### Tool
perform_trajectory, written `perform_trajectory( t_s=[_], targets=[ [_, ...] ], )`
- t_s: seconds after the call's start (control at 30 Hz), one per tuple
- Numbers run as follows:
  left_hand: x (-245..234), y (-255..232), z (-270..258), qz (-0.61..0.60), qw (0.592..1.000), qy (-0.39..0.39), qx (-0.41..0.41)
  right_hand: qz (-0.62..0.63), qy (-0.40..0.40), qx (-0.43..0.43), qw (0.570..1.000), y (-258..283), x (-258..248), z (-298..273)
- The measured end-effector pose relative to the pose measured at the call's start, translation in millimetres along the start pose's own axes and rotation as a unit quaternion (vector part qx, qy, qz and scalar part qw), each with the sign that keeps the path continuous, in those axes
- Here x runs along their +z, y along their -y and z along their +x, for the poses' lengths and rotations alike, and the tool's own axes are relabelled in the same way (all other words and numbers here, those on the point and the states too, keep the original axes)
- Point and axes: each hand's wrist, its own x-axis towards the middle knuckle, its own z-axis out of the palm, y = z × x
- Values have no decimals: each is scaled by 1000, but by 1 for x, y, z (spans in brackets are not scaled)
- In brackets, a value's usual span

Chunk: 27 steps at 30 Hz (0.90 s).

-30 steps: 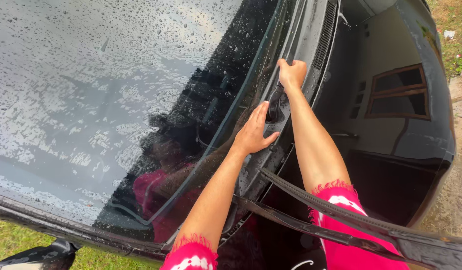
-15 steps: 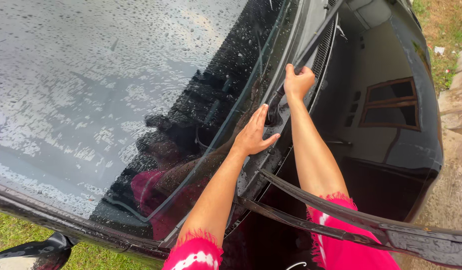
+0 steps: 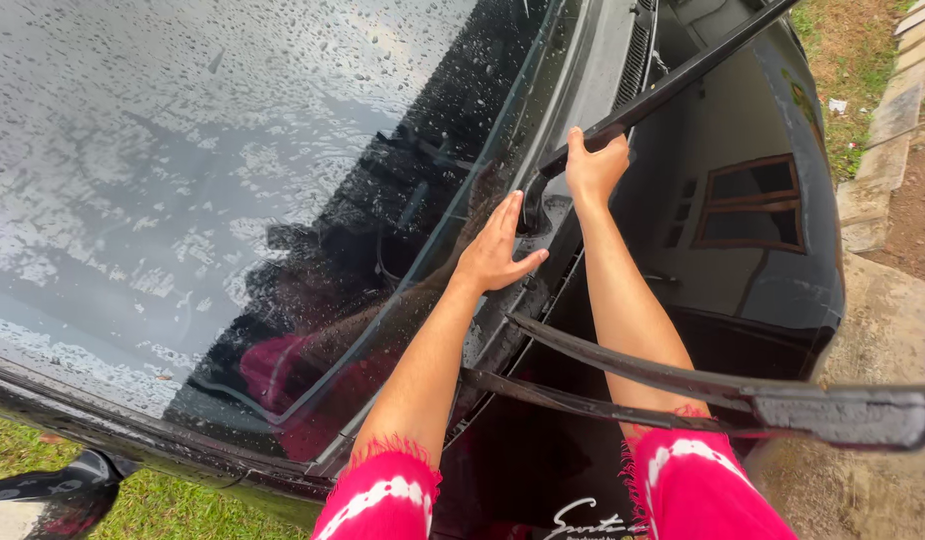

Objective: The person lifts a car windshield wiper and scrubs the windshield with a sponge and soapy water from a bucket.

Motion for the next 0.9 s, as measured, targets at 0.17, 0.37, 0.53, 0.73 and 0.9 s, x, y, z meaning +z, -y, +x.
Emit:
perform_trajectory(
  t_s=[0.17,0.37,0.53,0.73,0.9],
  targets=[
    [11,13,1,-4,999,-25,21,27,20,-7,999,-4,-11,-14],
    [18,31,11,-146,986,-78,-23,137,184,64,971,-33,-47,-20],
    [-19,-1,-34,-249,947,-134,-151,183,200,68,960,-84,-101,-72],
    [-56,-84,-153,-225,915,-299,-148,180,271,123,938,-89,-225,-182],
    [-47,-157,-230,-266,890,-353,-115,81,316,231,917,-40,-343,-270]
  ],
)
